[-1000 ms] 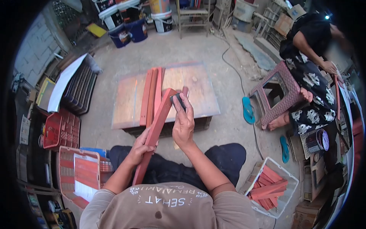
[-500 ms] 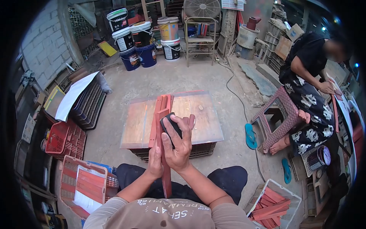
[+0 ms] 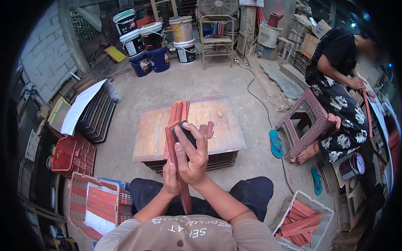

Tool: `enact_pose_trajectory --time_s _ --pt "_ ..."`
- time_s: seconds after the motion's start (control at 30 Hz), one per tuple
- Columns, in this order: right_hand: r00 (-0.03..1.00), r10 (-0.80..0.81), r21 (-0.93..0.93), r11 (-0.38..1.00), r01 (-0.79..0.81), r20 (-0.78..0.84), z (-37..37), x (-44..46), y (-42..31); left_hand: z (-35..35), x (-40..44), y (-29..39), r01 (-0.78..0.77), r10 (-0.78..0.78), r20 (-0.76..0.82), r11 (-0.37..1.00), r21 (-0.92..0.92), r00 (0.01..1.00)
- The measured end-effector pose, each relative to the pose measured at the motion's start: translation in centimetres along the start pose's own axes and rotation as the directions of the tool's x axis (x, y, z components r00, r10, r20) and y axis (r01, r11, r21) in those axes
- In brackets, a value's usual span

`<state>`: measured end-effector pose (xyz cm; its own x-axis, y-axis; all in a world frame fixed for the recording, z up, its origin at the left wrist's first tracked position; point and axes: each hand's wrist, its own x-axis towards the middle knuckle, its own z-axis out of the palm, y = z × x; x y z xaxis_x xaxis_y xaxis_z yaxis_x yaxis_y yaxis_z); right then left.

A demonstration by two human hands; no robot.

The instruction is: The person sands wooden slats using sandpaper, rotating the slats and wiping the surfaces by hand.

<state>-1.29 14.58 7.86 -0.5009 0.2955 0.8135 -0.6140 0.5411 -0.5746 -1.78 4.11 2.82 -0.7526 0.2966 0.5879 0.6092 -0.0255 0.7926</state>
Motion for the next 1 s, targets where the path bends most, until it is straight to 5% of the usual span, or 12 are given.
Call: enact_pose_trajectory --time_s 0.13,0.37,0.47,0.57,0.63,0.73,0.8,0.93,1.0 --pt "0.999 -0.001 0.041 0.999 0.000 0.039 0.2 -2.0 -0.3 0.1 1.3 1.3 -0.032 0.033 -0.032 0.999 0.030 0.999" --pt "0.949 0.314 0.317 0.898 -0.304 0.019 1.1 -2.1 -1.1 0.9 0.0 -0.8 0.051 -0.050 -0.011 0.989 0.140 0.999" --pt "0.972 0.234 0.262 0.936 -0.235 0.036 0.7 -2.3 -0.1 0.8 -0.1 -0.8 -0.037 0.038 0.002 0.983 0.180 0.999" --pt "0.983 0.102 0.270 0.952 -0.141 0.153 -0.5 -2.2 0.3 -1.0 -1.0 -0.8 0.206 -0.209 0.089 0.978 0.038 0.974" --pt "0.951 -0.004 0.333 0.937 -0.104 0.309 -1.5 -2.6 0.0 -2.5 -1.0 -0.4 0.674 -0.649 0.197 0.668 -0.314 0.735" --pt "0.842 -0.234 0.371 0.928 0.044 0.486 -1.5 -4.5 -0.1 -6.4 -2.5 -2.5 0.910 -0.699 0.604 0.174 -0.378 0.384" --pt "0.770 -0.299 0.445 0.895 0.022 0.563 -0.9 -6.4 -0.2 -7.2 -3.7 -2.6 0.889 -0.607 0.727 -0.072 -0.452 0.320" --pt "0.708 -0.353 0.419 0.904 0.089 0.611 -0.7 -9.3 -0.4 -7.2 -6.0 -2.9 0.944 -0.776 0.551 0.180 -0.275 0.308" --pt "0.673 -0.365 0.408 0.907 0.103 0.643 -1.0 -10.0 -0.2 -6.8 -6.1 -4.1 0.905 -0.709 0.685 -0.162 -0.393 0.170"
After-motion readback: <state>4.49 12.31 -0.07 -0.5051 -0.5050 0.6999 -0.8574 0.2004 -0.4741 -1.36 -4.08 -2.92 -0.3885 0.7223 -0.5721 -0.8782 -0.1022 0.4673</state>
